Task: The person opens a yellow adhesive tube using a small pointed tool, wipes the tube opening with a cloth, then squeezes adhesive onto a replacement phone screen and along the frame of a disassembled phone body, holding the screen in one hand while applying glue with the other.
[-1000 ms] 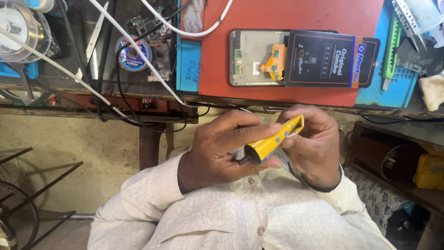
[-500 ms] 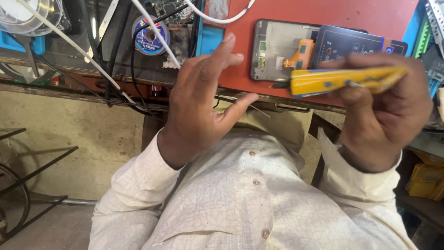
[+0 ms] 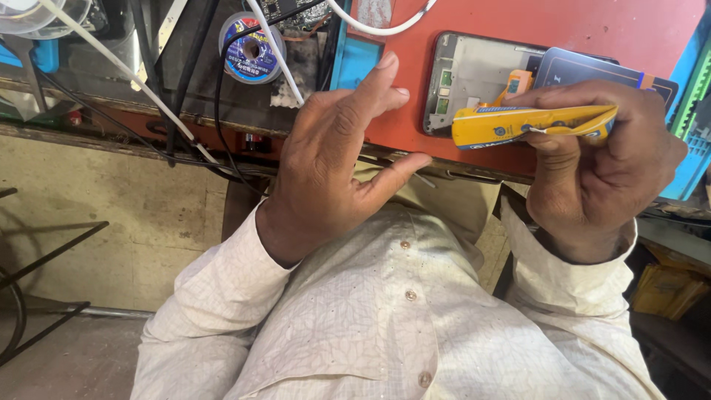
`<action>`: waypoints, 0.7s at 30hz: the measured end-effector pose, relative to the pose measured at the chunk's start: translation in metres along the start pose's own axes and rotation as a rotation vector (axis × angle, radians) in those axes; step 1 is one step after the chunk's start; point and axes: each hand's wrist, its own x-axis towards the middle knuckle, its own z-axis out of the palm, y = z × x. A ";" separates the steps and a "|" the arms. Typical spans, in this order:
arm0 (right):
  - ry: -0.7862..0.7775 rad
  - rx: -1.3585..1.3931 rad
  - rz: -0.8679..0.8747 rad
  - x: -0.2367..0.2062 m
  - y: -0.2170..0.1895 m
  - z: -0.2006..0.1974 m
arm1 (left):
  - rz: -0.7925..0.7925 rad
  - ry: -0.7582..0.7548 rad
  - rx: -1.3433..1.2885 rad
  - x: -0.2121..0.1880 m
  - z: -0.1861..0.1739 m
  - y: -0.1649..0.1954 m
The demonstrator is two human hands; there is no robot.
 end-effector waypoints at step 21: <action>-0.002 -0.058 -0.069 0.001 0.005 0.002 | -0.002 -0.012 -0.007 0.002 0.001 0.000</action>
